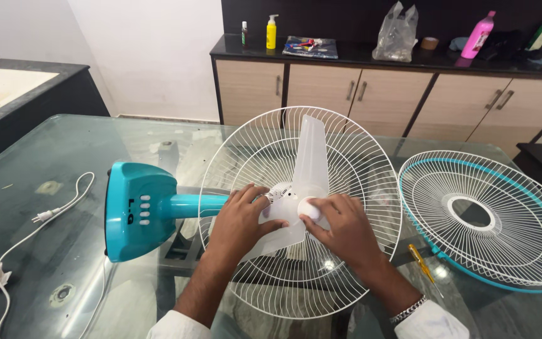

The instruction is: The person disassembles a teal LG table fan on a glass table. They remove the front grille, detach the fan blades, unscrew the rear grille, and use a screwdriver to loosen the motor housing.

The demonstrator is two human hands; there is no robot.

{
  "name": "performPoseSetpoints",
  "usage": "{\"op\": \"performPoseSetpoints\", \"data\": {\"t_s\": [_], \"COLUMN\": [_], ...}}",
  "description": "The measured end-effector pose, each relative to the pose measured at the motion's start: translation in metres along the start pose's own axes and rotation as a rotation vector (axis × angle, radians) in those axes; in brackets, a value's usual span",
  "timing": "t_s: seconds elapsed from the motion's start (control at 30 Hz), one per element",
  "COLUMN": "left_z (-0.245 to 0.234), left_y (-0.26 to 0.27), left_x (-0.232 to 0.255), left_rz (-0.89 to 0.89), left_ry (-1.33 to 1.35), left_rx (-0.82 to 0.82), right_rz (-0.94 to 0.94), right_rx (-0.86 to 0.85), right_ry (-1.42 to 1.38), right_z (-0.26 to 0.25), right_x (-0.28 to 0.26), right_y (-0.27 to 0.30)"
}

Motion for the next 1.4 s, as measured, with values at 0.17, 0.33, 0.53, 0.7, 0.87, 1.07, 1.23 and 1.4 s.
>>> {"op": "performPoseSetpoints", "data": {"t_s": [0.17, 0.33, 0.53, 0.7, 0.87, 1.07, 1.23, 1.4], "left_z": [0.0, 0.004, 0.002, -0.001, -0.001, -0.007, 0.002, 0.018], "left_y": [0.004, 0.003, 0.009, 0.021, 0.034, 0.06, 0.085, 0.107], "left_x": [0.002, 0.001, 0.006, 0.011, 0.01, -0.003, -0.002, -0.009], "left_rz": [0.017, -0.032, -0.062, -0.19, -0.292, -0.258, -0.119, -0.13], "left_ry": [0.007, 0.006, -0.068, -0.163, -0.184, 0.0, -0.112, -0.222], "left_rx": [0.028, -0.018, 0.043, 0.145, 0.235, 0.274, 0.366, 0.448], "right_rz": [-0.079, -0.223, 0.181, -0.154, 0.062, 0.141, 0.096, 0.345], "right_rx": [0.094, 0.012, -0.028, 0.164, 0.084, 0.159, 0.14, 0.081], "right_ry": [0.032, 0.054, 0.016, 0.01, 0.029, -0.018, -0.009, 0.011], "right_z": [-0.009, -0.01, -0.006, -0.011, -0.001, 0.004, 0.015, 0.022], "right_x": [-0.006, -0.014, 0.002, -0.018, -0.022, -0.012, -0.008, 0.01], "right_y": [-0.005, 0.004, 0.013, 0.016, 0.022, 0.024, 0.03, 0.036]}}
Point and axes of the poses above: each hand's wrist, its own y-axis away from the middle knuckle, its own z-axis out of the palm, x = y × z, the point moved 4 cm from there along -y, towards the middle knuckle, and after that the axes turned 6 degrees about -y, right-handed, at the moved point
